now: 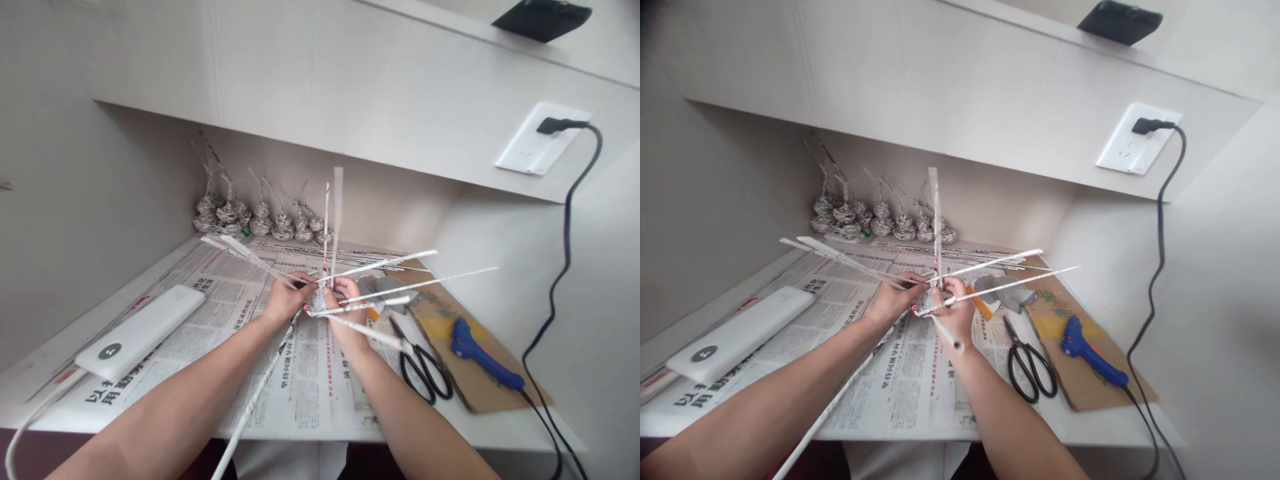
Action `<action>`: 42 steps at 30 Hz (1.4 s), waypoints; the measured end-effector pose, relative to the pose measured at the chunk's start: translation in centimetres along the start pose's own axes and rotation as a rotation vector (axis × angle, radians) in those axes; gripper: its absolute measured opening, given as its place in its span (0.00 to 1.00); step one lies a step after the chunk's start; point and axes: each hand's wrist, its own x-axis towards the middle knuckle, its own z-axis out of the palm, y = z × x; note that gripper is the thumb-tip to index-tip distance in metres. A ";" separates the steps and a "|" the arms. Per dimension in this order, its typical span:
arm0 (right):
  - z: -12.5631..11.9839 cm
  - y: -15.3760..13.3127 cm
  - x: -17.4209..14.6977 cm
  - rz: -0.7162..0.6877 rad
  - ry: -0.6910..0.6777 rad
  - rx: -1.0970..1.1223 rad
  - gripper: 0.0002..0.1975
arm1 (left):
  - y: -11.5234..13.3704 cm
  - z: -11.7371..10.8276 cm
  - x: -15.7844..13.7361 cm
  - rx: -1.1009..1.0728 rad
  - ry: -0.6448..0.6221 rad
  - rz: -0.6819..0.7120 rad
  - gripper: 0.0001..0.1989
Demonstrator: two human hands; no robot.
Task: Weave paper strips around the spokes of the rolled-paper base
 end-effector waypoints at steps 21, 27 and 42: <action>-0.1 0.8 0.5 -0.044 0.072 -0.104 0.16 | 0.1 -0.2 0.1 -0.008 -0.023 0.012 0.08; 0.7 1.4 0.9 0.111 0.086 0.158 0.14 | 0.1 0.1 0.1 0.002 -0.061 0.018 0.08; 0.8 4.0 0.9 0.108 0.132 0.169 0.10 | 0.5 0.0 0.2 -0.237 -0.151 -0.191 0.13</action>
